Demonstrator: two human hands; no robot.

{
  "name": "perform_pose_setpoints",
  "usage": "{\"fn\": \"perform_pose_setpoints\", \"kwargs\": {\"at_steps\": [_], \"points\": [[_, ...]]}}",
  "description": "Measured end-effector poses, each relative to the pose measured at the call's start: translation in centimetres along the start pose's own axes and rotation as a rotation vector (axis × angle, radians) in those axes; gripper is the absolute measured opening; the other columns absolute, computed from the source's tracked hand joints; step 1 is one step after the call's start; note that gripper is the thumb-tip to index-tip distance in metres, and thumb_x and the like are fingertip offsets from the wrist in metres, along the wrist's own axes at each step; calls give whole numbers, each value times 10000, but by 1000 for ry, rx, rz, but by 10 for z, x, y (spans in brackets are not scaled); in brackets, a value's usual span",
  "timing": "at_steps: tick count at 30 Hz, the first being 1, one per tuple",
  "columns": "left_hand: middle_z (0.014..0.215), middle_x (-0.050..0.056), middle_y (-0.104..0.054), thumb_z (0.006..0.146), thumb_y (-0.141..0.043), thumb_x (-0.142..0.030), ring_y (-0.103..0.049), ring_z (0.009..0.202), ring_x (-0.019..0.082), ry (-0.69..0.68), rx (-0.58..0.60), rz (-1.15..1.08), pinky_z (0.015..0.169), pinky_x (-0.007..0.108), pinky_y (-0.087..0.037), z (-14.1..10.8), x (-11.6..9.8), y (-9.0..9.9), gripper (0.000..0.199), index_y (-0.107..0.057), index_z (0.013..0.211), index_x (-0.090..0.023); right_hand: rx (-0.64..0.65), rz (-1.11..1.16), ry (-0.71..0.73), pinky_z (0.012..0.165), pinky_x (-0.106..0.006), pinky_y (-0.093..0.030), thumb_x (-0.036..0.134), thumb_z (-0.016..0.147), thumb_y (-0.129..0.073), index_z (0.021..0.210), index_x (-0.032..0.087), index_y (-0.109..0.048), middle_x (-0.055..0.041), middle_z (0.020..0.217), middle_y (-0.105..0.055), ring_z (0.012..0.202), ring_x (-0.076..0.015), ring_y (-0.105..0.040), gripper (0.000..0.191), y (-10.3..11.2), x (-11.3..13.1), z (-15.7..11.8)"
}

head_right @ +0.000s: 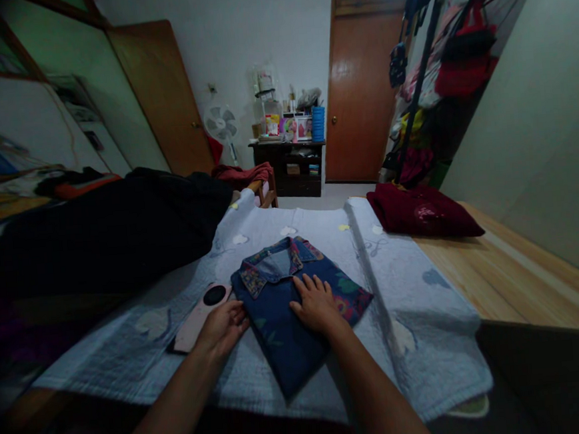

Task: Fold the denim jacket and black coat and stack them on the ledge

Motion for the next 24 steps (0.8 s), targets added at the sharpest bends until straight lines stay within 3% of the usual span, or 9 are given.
{"fn": "perform_pose_setpoints", "kwargs": {"at_steps": [4, 10, 15, 19, 22, 24], "points": [[699, 19, -633, 713, -485, -39, -612, 586, 114, 52, 58, 28, 599, 239, -512, -1, 5, -2, 173, -557, 815, -159, -13, -4, 4, 1104, -503, -153, 502, 888, -432, 1488, 273, -245, -71, 1552, -247, 1415, -321, -178, 669, 0, 0, 0], [889, 26, -680, 713, -560, -80, -659, 632, 152, -16, 162, 166, 574, 280, -533, -9, 6, -12, 432, -528, 1105, -259, -7, 23, 2, 1112, -500, -146, 489, 882, -451, 1488, 252, -248, -74, 1553, -243, 1421, -309, -163, 681, 1, -1, -1], [1026, 52, -678, 717, -664, -123, -685, 707, 179, -76, 133, 224, 590, 310, -551, -15, 8, -17, 621, -410, 1249, -316, -4, 142, 30, 1118, -484, -172, 458, 850, -514, 1466, 216, -303, -94, 1524, -308, 1408, -296, -216, 695, 6, -6, 0], [979, 84, -700, 733, -647, -99, -690, 742, 195, -13, 183, 165, 610, 296, -553, -17, 15, -18, 485, -512, 1184, -219, -114, 257, 32, 1087, -352, -276, 396, 854, -512, 1388, 127, -422, -136, 1415, -463, 1302, -236, -413, 605, 20, -21, 9], [914, 100, -713, 753, -641, -106, -687, 702, 184, 37, 194, 154, 603, 272, -544, -20, 19, -18, 365, -581, 1108, -163, -218, 184, -84, 1050, -321, -311, 332, 855, -501, 1294, 141, -521, -124, 1328, -547, 1224, -229, -481, 479, 33, -43, 19], [926, 91, -715, 760, -649, -120, -687, 688, 181, 61, 189, 164, 611, 292, -549, -23, 21, -18, 404, -568, 1150, -188, -227, 93, -203, 1010, -318, -340, 314, 843, -509, 1221, 154, -571, -124, 1271, -583, 1175, -239, -511, 415, 39, -60, 26]]}}
Point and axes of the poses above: each hand's wrist, its own z-axis towards the middle knuckle, its own y-axis out of the back of the hand, x = y × z, the point moved 3 cm from there along z, towards the middle knuckle
